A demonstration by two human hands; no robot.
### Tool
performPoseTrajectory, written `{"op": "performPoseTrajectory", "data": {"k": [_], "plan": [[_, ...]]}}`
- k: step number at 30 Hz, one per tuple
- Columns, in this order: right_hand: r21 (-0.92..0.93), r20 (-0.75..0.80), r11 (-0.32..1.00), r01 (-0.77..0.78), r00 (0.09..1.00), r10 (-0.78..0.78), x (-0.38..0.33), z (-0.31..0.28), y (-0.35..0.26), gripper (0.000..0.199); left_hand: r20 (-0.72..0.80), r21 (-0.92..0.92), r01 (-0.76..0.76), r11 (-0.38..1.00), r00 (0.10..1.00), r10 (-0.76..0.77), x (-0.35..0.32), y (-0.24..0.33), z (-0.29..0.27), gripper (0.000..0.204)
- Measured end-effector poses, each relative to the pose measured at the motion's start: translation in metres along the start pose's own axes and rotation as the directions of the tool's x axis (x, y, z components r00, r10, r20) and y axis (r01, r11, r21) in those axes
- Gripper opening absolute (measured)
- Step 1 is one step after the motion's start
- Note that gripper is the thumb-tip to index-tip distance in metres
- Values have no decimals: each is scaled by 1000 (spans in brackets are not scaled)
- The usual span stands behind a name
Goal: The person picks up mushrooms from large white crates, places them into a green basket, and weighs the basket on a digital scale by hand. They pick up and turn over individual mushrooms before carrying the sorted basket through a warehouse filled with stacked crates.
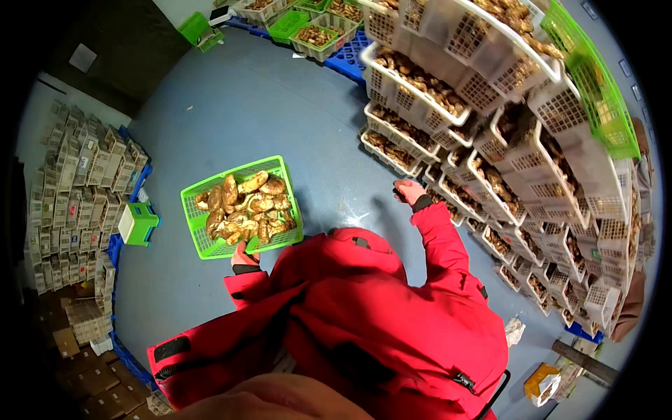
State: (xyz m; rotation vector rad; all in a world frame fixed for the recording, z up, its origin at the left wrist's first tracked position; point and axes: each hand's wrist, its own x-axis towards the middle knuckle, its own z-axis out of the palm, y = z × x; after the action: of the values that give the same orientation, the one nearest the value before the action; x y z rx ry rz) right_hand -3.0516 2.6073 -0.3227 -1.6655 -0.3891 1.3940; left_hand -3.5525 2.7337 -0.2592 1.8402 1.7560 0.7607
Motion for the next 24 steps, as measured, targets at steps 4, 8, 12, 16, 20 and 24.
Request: {"op": "performPoseTrajectory", "data": {"k": [4, 8, 12, 16, 20, 24], "plan": [[-27, 26, 998, 49, 998, -49, 33, 39, -56, 34, 187, 372, -83, 924, 982, 13, 67, 3, -3, 33], [-6, -24, 1000, 19, 1000, -19, 54, 41, -54, 36, 391, 459, -3, 889, 899, -198, 137, 0, 24, 40], [95, -75, 995, -38, 996, 46, 71, 71, -55, 35, 301, -141, 138, 980, 949, -90, 187, -41, 48, 28], [147, -74, 989, 8, 997, 3, 91, 81, -69, 35, 382, -173, 254, 952, 908, -173, 236, -14, 69, 26], [83, -54, 996, 33, 998, -28, 113, 113, -98, 34, 465, -647, 674, 358, 720, -515, 276, 14, 68, 26], [61, -9, 998, -7, 1000, 8, 128, 177, -141, 35, 404, -642, 562, 522, 826, -393, 295, -26, 67, 26]]}}
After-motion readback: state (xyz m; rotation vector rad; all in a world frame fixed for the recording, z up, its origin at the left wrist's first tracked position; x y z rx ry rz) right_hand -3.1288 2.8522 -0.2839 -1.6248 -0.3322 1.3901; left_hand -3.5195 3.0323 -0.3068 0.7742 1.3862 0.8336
